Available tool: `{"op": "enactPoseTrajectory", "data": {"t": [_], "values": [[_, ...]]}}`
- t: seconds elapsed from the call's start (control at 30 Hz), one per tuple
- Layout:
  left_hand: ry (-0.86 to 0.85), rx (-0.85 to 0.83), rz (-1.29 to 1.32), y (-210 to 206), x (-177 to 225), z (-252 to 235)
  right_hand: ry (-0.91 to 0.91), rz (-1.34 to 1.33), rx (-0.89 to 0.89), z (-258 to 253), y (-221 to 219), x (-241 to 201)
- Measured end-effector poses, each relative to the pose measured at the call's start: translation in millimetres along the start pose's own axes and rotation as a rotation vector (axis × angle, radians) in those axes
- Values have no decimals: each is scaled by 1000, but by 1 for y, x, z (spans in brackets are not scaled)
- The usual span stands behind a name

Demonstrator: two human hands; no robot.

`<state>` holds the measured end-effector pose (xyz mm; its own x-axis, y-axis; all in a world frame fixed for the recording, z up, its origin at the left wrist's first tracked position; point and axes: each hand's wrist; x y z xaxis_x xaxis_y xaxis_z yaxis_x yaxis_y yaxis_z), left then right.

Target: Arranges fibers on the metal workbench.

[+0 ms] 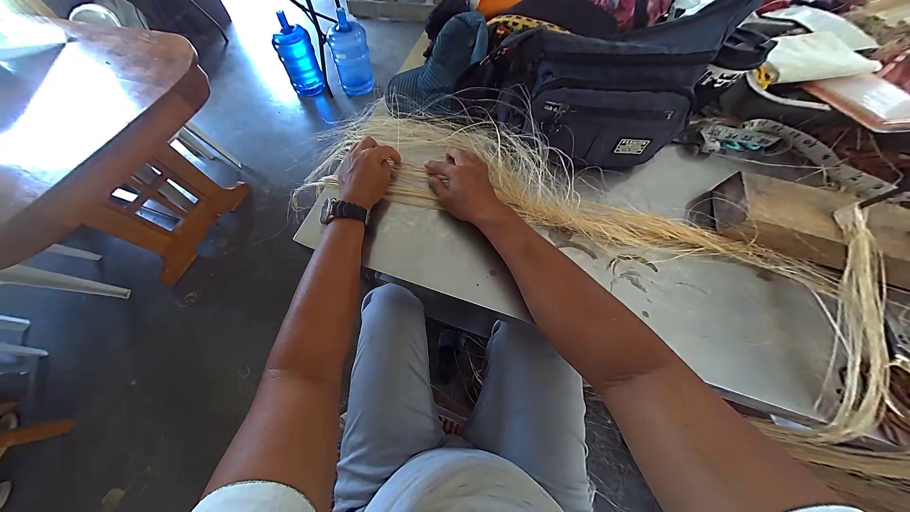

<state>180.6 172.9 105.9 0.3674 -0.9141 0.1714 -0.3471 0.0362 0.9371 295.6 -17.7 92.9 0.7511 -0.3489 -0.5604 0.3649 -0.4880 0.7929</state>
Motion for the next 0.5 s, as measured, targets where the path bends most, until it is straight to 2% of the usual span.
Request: {"op": "enactPoseTrajectory", "data": {"t": [0.5], "values": [[-11,-16,-20,-2,-1,-1,-28,53,-43,-1,-2,1]]}}
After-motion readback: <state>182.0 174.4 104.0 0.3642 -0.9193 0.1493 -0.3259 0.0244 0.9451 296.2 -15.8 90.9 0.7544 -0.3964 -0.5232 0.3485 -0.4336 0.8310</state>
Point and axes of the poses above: each hand's wrist, its own z-axis away from the middle knuckle, its own y-axis out of the back of the hand, x = y × z, and after that the axes turned 11 degrees about -z, right-handed
